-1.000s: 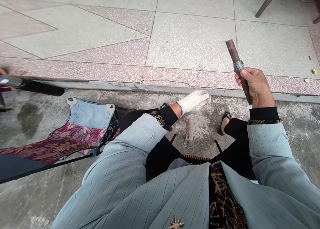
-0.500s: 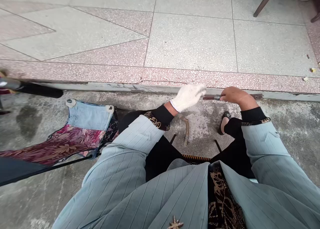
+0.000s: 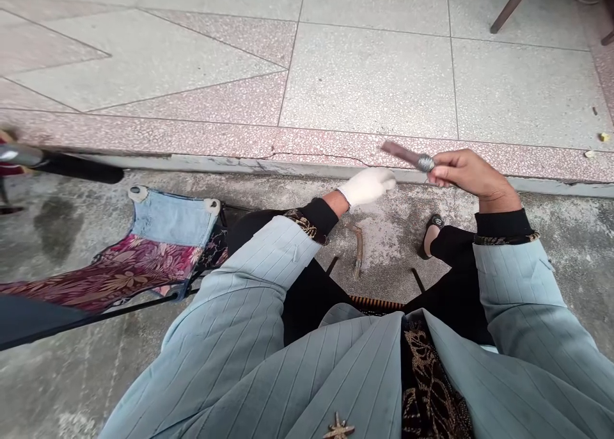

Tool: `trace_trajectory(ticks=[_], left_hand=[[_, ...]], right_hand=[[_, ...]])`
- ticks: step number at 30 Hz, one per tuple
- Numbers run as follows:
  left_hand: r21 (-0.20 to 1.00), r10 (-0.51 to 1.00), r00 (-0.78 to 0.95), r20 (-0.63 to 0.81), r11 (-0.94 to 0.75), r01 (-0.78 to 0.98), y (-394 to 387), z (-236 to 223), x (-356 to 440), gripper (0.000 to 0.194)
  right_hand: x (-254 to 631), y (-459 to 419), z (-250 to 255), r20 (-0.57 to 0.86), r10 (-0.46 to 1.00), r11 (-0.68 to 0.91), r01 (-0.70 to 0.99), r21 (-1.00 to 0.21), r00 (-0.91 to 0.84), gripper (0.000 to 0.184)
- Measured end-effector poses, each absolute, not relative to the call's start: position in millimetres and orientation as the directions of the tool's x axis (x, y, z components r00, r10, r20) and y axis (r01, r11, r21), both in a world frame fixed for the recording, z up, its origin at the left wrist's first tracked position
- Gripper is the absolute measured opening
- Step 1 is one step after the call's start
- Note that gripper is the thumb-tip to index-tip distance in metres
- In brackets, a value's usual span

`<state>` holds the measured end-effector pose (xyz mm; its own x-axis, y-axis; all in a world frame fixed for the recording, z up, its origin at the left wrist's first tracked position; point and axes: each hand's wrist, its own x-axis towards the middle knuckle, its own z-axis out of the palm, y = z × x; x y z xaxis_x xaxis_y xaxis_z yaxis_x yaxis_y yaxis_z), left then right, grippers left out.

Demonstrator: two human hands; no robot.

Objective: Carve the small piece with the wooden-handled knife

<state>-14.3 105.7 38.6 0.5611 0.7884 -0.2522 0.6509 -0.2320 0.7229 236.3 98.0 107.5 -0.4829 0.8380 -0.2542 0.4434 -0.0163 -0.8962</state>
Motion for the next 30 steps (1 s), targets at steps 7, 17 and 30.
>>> trace_trajectory(ticks=[7,17,30], left_hand=[[0.927,0.594,0.782,-0.187,-0.157,0.341,93.0,47.1,-4.4,0.031],[0.926,0.628,0.759,-0.173,-0.159,0.343,93.5,44.6,-6.3,0.029],[0.942,0.603,0.771,-0.202,-0.096,0.321,102.2,59.7,-23.8,0.019]], right_hand=[[235.1,111.4,79.0,-0.146,0.981,-0.031,0.646,-0.763,-0.125,0.018],[226.9,114.5,77.2,-0.177,0.969,0.086,0.912,-0.402,-0.170,0.018],[220.6,95.6,102.9,-0.516,0.365,-0.014,0.550,-0.835,-0.775,0.035]])
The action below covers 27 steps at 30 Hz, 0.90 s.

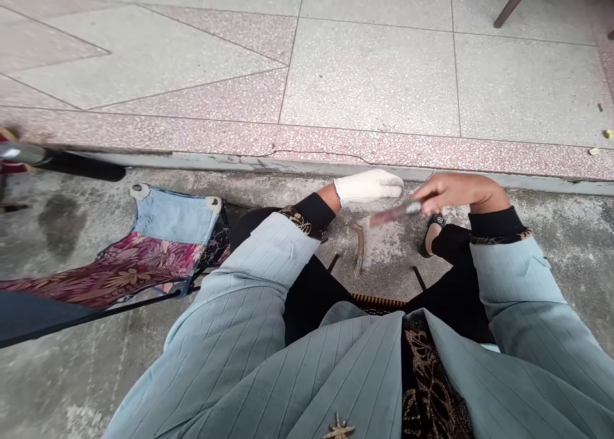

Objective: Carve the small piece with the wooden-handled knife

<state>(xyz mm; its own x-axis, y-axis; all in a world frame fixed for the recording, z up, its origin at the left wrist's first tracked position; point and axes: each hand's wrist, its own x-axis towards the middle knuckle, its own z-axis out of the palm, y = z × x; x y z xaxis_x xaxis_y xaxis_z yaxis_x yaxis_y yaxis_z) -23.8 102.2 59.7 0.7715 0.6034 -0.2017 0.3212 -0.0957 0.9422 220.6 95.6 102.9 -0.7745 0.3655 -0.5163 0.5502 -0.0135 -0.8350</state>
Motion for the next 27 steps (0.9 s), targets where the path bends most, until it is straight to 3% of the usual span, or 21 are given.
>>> trace_trajectory(ticks=[3,5,11,17,21,24,27], left_hand=[[0.976,0.592,0.777,-0.213,0.090,0.199,98.9,59.5,-20.9,0.026],[0.972,0.615,0.757,-0.222,0.199,0.123,95.3,57.4,-16.1,0.030],[0.880,0.618,0.746,-0.247,0.466,-0.095,85.2,41.2,-7.9,0.033],[0.859,0.647,0.714,-0.265,0.495,-0.130,83.3,33.1,-7.9,0.025],[0.883,0.656,0.706,-0.269,0.460,-0.091,83.1,31.0,-3.1,0.022],[0.918,0.632,0.728,-0.268,0.396,-0.005,82.5,32.2,-2.3,0.022],[0.948,0.606,0.740,-0.291,0.284,0.140,81.9,39.6,-6.1,0.025]], right_hand=[[234.5,98.4,112.2,-0.296,0.787,-0.076,0.391,-0.917,-0.541,0.045],[236.5,100.9,110.9,-0.228,0.896,-0.085,0.358,-0.930,-0.381,0.053],[230.3,106.7,99.5,-0.184,0.948,-0.083,0.357,-0.930,-0.259,0.060],[234.1,106.8,97.9,-0.144,0.949,-0.046,0.329,-0.943,-0.280,0.056],[233.2,109.0,94.6,-0.118,0.970,-0.023,0.406,-0.914,-0.213,0.049],[236.8,114.7,88.9,-0.107,0.983,0.009,0.623,-0.782,-0.148,0.041],[243.2,121.3,81.7,-0.085,0.994,0.016,0.854,-0.520,-0.070,0.029]])
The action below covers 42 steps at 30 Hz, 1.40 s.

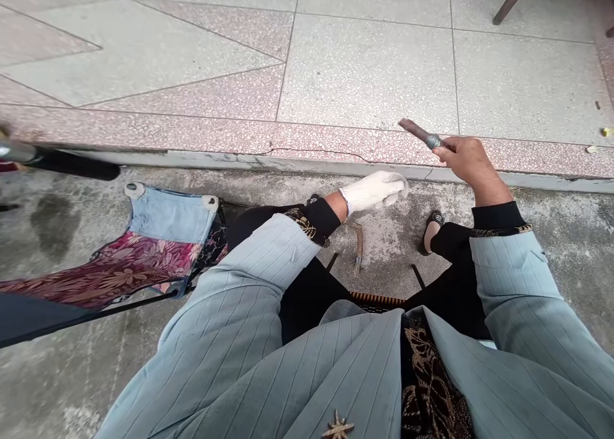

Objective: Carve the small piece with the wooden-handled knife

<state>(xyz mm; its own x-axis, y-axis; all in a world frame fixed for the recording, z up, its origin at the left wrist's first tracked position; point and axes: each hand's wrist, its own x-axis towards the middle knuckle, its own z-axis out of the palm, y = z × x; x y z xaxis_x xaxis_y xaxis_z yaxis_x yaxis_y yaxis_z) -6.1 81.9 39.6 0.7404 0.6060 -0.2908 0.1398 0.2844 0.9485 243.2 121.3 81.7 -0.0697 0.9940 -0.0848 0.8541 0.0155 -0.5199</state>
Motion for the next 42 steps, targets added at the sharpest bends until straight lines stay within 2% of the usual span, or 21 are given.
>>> trace_trajectory(ticks=[2,4,6,7,8,10,12,13,14,16,18,20,22,25,30,34,37,39,42], left_hand=[[0.955,0.599,0.744,-0.297,0.203,0.217,82.2,46.5,-9.8,0.027],[0.958,0.602,0.750,-0.274,0.098,0.271,83.8,52.4,-13.0,0.029],[0.946,0.621,0.752,-0.224,-0.047,0.320,87.1,55.6,-15.3,0.030],[0.929,0.639,0.743,-0.197,-0.119,0.349,89.3,56.3,-16.2,0.030],[0.908,0.655,0.735,-0.178,-0.180,0.379,91.7,56.5,-17.1,0.029],[0.875,0.680,0.714,-0.165,-0.234,0.424,96.4,56.4,-18.7,0.029],[0.878,0.692,0.698,-0.186,-0.203,0.435,99.3,56.7,-19.8,0.028],[0.890,0.693,0.693,-0.199,-0.169,0.424,99.7,57.2,-20.0,0.026],[0.907,0.696,0.687,-0.210,-0.123,0.402,99.4,57.8,-19.8,0.024],[0.948,0.697,0.680,-0.227,-0.003,0.319,97.1,58.8,-18.1,0.020],[0.970,0.690,0.683,-0.239,0.130,0.208,93.6,58.3,-15.2,0.021],[0.967,0.689,0.681,-0.246,0.225,0.122,90.5,55.6,-12.2,0.024],[0.962,0.698,0.672,-0.248,0.260,0.085,88.5,51.0,-9.8,0.023],[0.957,0.712,0.656,-0.251,0.283,0.059,87.0,43.2,-7.8,0.024],[0.958,0.727,0.641,-0.244,0.284,0.043,85.0,35.1,-5.4,0.022],[0.975,0.727,0.650,-0.223,0.163,0.152,81.1,39.4,-2.3,0.025],[0.955,0.738,0.653,-0.170,-0.039,0.293,77.8,46.6,-1.2,0.028],[0.906,0.722,0.674,-0.156,-0.167,0.389,76.6,51.0,-1.5,0.031],[0.805,0.665,0.730,-0.158,-0.341,0.485,77.8,56.4,-3.6,0.034]], right_hand=[[245.0,124.2,77.4,-0.180,0.980,0.018,0.937,-0.350,-0.086,0.024],[242.4,124.5,73.9,-0.378,0.915,0.058,0.974,-0.218,-0.140,0.023],[235.4,121.7,71.7,-0.598,0.777,0.133,0.980,-0.149,-0.196,0.023],[230.8,119.4,71.5,-0.685,0.691,0.175,0.973,-0.153,-0.232,0.024],[226.1,116.5,72.1,-0.751,0.597,0.209,0.959,-0.191,-0.280,0.025],[218.8,110.1,76.7,-0.817,0.394,0.225,0.906,-0.358,-0.421,0.027],[218.0,104.6,86.2,-0.764,0.234,0.155,0.799,-0.581,-0.601,0.030],[220.8,102.7,92.2,-0.699,0.214,0.101,0.728,-0.679,-0.682,0.033],[225.5,101.5,98.2,-0.620,0.249,0.050,0.649,-0.759,-0.744,0.035],[238.2,101.0,107.5,-0.445,0.489,-0.025,0.498,-0.867,-0.750,0.037],[249.7,102.5,110.2,-0.287,0.747,-0.071,0.357,-0.931,-0.600,0.037],[255.0,104.3,106.3,-0.208,0.873,-0.097,0.261,-0.960,-0.441,0.040],[253.8,105.1,100.3,-0.191,0.913,-0.121,0.206,-0.971,-0.362,0.043],[246.5,103.8,97.2,-0.174,0.926,-0.130,0.150,-0.980,-0.334,0.046],[235.7,100.3,105.1,-0.104,0.954,-0.076,0.107,-0.991,-0.280,0.050],[234.7,105.5,97.3,-0.065,0.985,-0.037,0.172,-0.984,-0.159,0.052],[240.5,114.6,84.7,-0.074,0.996,-0.055,0.361,-0.931,-0.039,0.049],[244.6,120.8,78.4,-0.073,0.996,-0.083,0.602,-0.794,0.040,0.043],[245.0,126.6,74.8,-0.121,0.992,-0.096,0.895,-0.435,0.047,0.035]])
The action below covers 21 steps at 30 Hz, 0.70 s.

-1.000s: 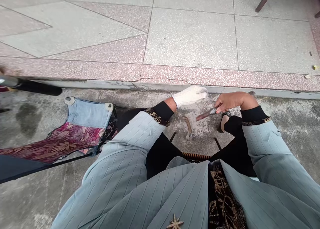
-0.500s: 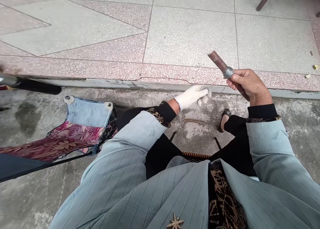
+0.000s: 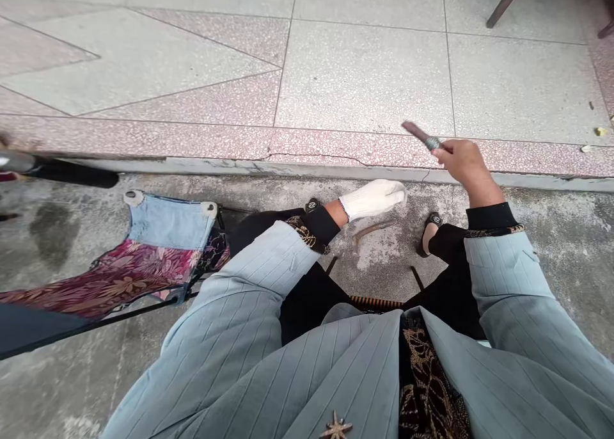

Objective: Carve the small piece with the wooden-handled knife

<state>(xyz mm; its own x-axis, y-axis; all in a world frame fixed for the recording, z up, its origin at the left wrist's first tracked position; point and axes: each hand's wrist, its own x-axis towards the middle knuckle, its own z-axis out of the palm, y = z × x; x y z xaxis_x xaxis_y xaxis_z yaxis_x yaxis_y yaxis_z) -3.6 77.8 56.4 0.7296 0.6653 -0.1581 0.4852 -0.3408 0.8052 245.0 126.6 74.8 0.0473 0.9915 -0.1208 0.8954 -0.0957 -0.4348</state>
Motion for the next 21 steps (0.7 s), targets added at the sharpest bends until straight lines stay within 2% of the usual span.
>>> trace_trajectory(ticks=[2,3,4,5,7,9,12,14,15,18,21], left_hand=[[0.731,0.633,0.759,-0.155,-0.444,0.519,81.8,59.9,-6.6,0.037],[0.696,0.625,0.765,-0.156,-0.481,0.534,85.1,61.8,-9.0,0.037],[0.666,0.619,0.769,-0.159,-0.508,0.547,89.0,63.8,-11.9,0.037],[0.643,0.616,0.771,-0.159,-0.529,0.555,93.6,65.8,-15.3,0.038],[0.615,0.613,0.775,-0.154,-0.555,0.560,103.6,70.1,-23.3,0.036],[0.609,0.632,0.762,-0.141,-0.552,0.570,112.3,74.2,-31.0,0.034],[0.700,0.702,0.698,-0.140,-0.428,0.571,118.5,78.0,-37.0,0.028],[0.807,0.734,0.660,-0.157,-0.290,0.515,116.7,77.4,-34.9,0.027],[0.853,0.736,0.655,-0.172,-0.222,0.473,114.3,76.1,-32.2,0.027],[0.928,0.714,0.675,-0.187,-0.096,0.359,104.2,70.7,-20.2,0.026],[0.951,0.708,0.684,-0.175,-0.059,0.305,96.2,66.1,-10.2,0.024]], right_hand=[[240.4,127.1,74.5,-0.274,0.962,-0.060,0.970,-0.235,-0.008,0.037],[236.9,126.0,74.3,-0.377,0.925,-0.029,0.983,-0.179,-0.041,0.039],[232.9,124.2,74.1,-0.478,0.872,0.015,0.984,-0.178,-0.100,0.040],[228.7,121.6,73.8,-0.566,0.804,0.061,0.972,-0.227,-0.183,0.039],[221.3,115.4,74.3,-0.650,0.655,0.124,0.903,-0.412,-0.386,0.035],[218.1,109.7,78.2,-0.628,0.555,0.138,0.805,-0.577,-0.545,0.031],[226.8,105.8,92.8,-0.573,0.518,0.125,0.719,-0.684,-0.635,0.034],[239.5,105.5,104.8,-0.478,0.555,0.074,0.613,-0.787,-0.681,0.042],[245.9,105.3,109.8,-0.380,0.624,0.019,0.500,-0.866,-0.683,0.045],[255.3,103.6,116.7,-0.187,0.855,-0.090,0.218,-0.972,-0.483,0.048],[249.2,102.1,113.3,-0.174,0.937,-0.148,0.107,-0.983,-0.304,0.048]])
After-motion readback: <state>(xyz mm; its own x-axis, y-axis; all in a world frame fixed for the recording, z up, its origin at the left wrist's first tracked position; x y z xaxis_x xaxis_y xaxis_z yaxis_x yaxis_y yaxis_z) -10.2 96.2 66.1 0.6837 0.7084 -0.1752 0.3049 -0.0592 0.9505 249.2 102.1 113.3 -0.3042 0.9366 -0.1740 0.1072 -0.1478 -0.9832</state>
